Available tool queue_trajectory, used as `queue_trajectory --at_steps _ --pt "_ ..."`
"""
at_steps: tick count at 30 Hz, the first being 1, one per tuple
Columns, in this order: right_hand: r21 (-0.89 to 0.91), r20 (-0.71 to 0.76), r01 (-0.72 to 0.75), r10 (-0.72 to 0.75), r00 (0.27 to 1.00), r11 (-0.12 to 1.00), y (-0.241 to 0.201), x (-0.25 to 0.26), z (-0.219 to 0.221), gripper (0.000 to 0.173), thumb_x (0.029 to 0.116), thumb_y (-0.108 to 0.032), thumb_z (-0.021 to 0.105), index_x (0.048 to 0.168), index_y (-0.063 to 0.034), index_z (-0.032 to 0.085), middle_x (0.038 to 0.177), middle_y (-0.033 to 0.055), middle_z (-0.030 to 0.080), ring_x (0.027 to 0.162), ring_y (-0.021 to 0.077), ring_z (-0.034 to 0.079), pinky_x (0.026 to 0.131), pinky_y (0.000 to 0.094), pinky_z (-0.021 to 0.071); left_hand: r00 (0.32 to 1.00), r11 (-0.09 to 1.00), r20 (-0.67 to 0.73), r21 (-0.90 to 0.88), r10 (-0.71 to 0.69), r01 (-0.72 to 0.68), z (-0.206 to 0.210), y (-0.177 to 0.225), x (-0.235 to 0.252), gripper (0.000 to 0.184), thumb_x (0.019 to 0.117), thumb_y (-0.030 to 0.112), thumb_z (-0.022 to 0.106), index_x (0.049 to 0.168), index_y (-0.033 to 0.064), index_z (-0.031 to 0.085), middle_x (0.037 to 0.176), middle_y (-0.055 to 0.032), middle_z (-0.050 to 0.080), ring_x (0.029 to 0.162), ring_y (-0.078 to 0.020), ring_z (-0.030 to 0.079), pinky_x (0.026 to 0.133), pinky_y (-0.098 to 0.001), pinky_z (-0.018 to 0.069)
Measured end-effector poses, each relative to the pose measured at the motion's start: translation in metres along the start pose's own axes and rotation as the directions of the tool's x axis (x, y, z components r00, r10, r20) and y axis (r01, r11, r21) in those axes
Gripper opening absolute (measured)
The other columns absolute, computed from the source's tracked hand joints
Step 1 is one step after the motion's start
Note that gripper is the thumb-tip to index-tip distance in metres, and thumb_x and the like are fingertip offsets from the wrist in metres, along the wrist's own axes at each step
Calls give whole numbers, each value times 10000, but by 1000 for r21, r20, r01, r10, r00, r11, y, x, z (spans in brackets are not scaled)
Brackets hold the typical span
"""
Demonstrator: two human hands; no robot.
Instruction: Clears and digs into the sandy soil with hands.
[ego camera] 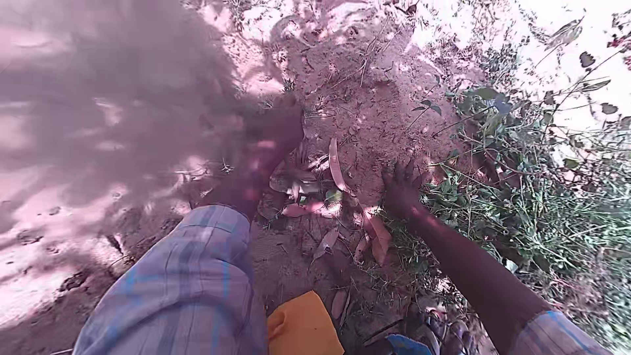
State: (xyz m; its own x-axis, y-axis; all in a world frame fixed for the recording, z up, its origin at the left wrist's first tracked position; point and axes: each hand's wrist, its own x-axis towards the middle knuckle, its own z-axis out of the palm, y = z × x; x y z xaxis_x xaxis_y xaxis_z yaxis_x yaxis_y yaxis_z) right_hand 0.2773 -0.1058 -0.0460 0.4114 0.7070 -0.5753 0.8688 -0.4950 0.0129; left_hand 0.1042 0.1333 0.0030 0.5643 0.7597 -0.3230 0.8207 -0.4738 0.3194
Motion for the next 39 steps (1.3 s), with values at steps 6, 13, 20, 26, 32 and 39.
queue_trajectory --at_steps 6,13,20,26,32,39 --pt "16 20 -11 10 1000 1000 1 0 -3 777 934 -153 681 1625 -210 328 1705 256 62 1541 535 -115 1094 851 -24 978 978 32 51 -205 204 46 -53 40 427 1025 115 542 1379 -116 489 1312 -425 530 1212 -630 521 929 -784 399" --pt "27 13 -6 5 1000 1000 0 0 -3 820 909 -107 706 1627 -180 317 1702 272 17 1535 543 -130 1086 863 -16 904 995 420 21 79 -97 61 11 -74 285 994 188 628 1184 -21 663 1105 -271 680 1089 -470 643 880 -671 478" --pt "-17 30 -12 13 999 1000 1 6 1 840 893 -166 742 1621 -191 325 1704 264 12 1535 541 -132 1080 866 11 908 906 -26 -89 -418 415 6 -110 -34 489 1066 277 516 1265 -170 534 1328 -409 524 1288 -571 490 1012 -732 382" --pt "55 -28 17 -15 1000 998 5 5 6 833 873 -101 745 1608 -189 363 1707 247 59 1543 533 -104 1097 852 12 914 929 300 -167 -273 331 37 -77 -27 382 1049 181 560 1215 -163 581 1213 -400 591 1183 -542 573 999 -702 413" --pt "49 -53 26 -23 998 998 5 3 7 764 919 -183 742 1596 -172 388 1700 260 92 1542 548 -60 1091 858 34 778 917 486 -177 398 -358 55 53 -93 233 1019 154 566 1137 -6 686 1016 -234 687 1011 -412 656 850 -611 487" --pt "5 -31 20 -20 999 1000 4 6 9 788 937 -108 673 1629 -187 305 1695 278 70 1538 549 -87 1091 859 52 992 999 -117 -5 -44 44 19 -6 73 393 1007 74 516 1342 -132 520 1578 -284 347 1444 -505 347 1048 -695 405"
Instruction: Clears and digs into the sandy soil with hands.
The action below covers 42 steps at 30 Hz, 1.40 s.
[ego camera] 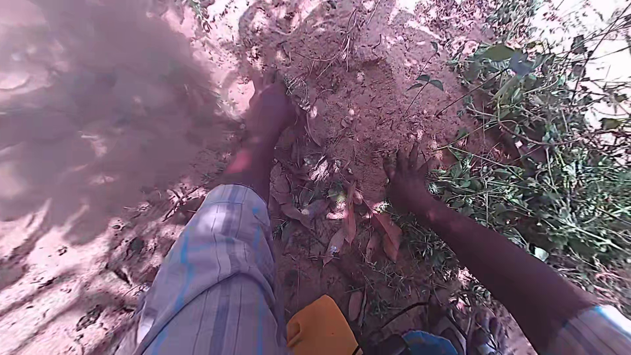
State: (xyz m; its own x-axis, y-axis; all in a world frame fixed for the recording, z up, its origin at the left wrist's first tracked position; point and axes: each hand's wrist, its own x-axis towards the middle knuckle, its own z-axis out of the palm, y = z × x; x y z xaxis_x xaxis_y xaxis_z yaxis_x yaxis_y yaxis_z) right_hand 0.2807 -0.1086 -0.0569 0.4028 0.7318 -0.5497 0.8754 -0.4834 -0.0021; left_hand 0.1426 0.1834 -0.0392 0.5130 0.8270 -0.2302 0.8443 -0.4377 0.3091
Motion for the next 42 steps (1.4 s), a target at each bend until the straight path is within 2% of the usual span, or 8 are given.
queue_trajectory --at_steps 5,10,14,18,21,24,31,42 --pt "36 -8 12 -12 1000 999 1 -2 -1 795 899 -98 726 1605 -202 377 1708 246 63 1539 539 -115 1093 850 -2 969 945 46 -214 -243 247 11 4 28 823 962 75 605 1594 -67 96 1559 -376 307 1425 -520 375 1135 -630 348" --pt "59 -59 17 -14 998 998 3 -1 6 770 885 -84 733 1579 -222 429 1710 223 107 1545 534 -83 1093 850 -17 958 942 134 -192 -253 276 10 9 12 453 1033 149 511 1350 -172 471 1382 -407 490 1336 -527 478 1071 -666 385" --pt "80 -48 21 -17 999 997 2 -1 1 710 938 -76 677 1585 -213 420 1707 239 97 1545 536 -80 1090 854 -13 945 971 282 -214 166 -106 9 28 -60 323 1062 142 508 1163 -147 611 1122 -383 620 1119 -536 598 950 -696 424" --pt "60 -107 39 -32 994 997 3 -2 8 723 917 -114 718 1577 -194 434 1696 251 136 1538 558 -42 1090 862 21 966 961 117 -185 231 -207 29 18 -91 294 1018 92 561 1217 -118 617 1373 -312 533 1305 -488 491 1073 -633 394" --pt "17 -79 18 -17 997 1000 2 -1 6 738 925 -124 712 1590 -203 401 1697 256 116 1540 552 -44 1099 850 44 999 987 -49 -159 -22 14 34 -12 -45 434 1006 56 519 1392 -140 487 1564 -311 354 1427 -505 372 1130 -641 335" --pt "54 -36 25 -23 999 998 0 -3 1 744 930 -84 687 1596 -221 385 1708 228 102 1545 539 -59 1107 840 29 958 957 42 -56 -283 285 30 -25 -23 493 987 48 538 1408 -169 399 1388 -420 476 1300 -573 489 1014 -707 412" --pt "131 -74 52 -42 996 990 3 -4 2 684 964 -87 646 1591 -206 399 1710 187 160 1563 496 -44 1124 823 2 925 943 191 29 -330 330 24 -31 -33 425 1018 145 571 1250 -208 522 1309 -446 516 1272 -584 502 1019 -716 401" --pt "264 56 68 -85 995 962 1 -7 -19 584 1045 -39 481 1608 -122 352 1719 197 91 1566 480 -87 1156 787 -39 923 866 352 -402 -152 296 22 77 -277 451 1086 224 488 1358 -135 519 1327 -340 570 1280 -424 547 1098 -531 407"
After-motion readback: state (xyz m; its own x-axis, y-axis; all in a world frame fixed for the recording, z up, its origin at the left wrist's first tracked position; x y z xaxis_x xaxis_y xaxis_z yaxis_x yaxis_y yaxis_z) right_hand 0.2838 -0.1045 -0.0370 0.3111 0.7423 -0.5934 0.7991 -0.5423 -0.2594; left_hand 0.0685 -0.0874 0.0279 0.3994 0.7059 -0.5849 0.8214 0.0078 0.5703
